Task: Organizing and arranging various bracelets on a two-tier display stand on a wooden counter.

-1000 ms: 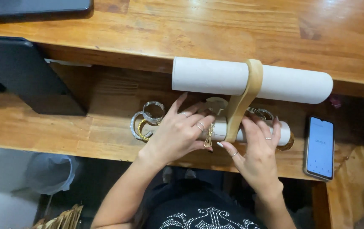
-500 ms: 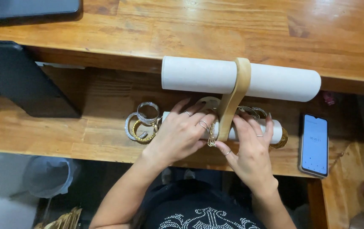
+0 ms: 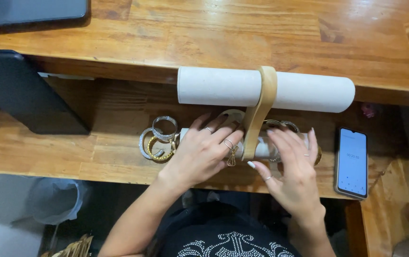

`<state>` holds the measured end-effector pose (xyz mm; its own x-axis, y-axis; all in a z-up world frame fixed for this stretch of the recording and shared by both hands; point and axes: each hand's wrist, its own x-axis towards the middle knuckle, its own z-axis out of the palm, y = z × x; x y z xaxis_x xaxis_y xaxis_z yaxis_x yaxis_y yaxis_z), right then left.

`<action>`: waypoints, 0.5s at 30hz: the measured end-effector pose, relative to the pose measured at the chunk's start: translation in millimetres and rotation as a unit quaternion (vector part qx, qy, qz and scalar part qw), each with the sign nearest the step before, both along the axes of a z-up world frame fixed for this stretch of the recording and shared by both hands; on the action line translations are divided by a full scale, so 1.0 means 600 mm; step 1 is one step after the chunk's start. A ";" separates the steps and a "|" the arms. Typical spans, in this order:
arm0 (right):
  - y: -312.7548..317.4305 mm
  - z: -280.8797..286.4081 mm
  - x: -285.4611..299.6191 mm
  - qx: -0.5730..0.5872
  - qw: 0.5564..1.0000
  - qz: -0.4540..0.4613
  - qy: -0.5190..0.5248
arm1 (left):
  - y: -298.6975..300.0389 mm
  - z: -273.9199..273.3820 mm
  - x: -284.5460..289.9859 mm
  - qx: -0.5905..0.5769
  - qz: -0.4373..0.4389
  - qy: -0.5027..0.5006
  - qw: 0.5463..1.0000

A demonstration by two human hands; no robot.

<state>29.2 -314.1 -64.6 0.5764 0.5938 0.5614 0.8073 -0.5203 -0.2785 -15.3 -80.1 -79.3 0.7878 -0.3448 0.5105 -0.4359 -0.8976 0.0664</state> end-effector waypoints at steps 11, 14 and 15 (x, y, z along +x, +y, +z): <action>-0.044 -0.032 0.023 -0.038 0.997 -0.069 0.006 | -0.010 0.014 0.002 0.035 0.006 0.009 0.999; -0.038 -0.033 0.018 -0.038 0.997 -0.068 0.007 | -0.018 0.015 0.000 0.037 0.017 -0.008 0.999; -0.034 -0.031 0.018 -0.038 0.997 -0.066 0.004 | -0.019 0.014 0.001 0.033 0.026 -0.025 0.999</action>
<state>39.9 -334.8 -83.1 0.6568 0.5526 0.5131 0.7281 -0.6417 -0.2410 -14.9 -91.8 -70.8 0.7797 -0.3382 0.5269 -0.3902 -0.9206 -0.0136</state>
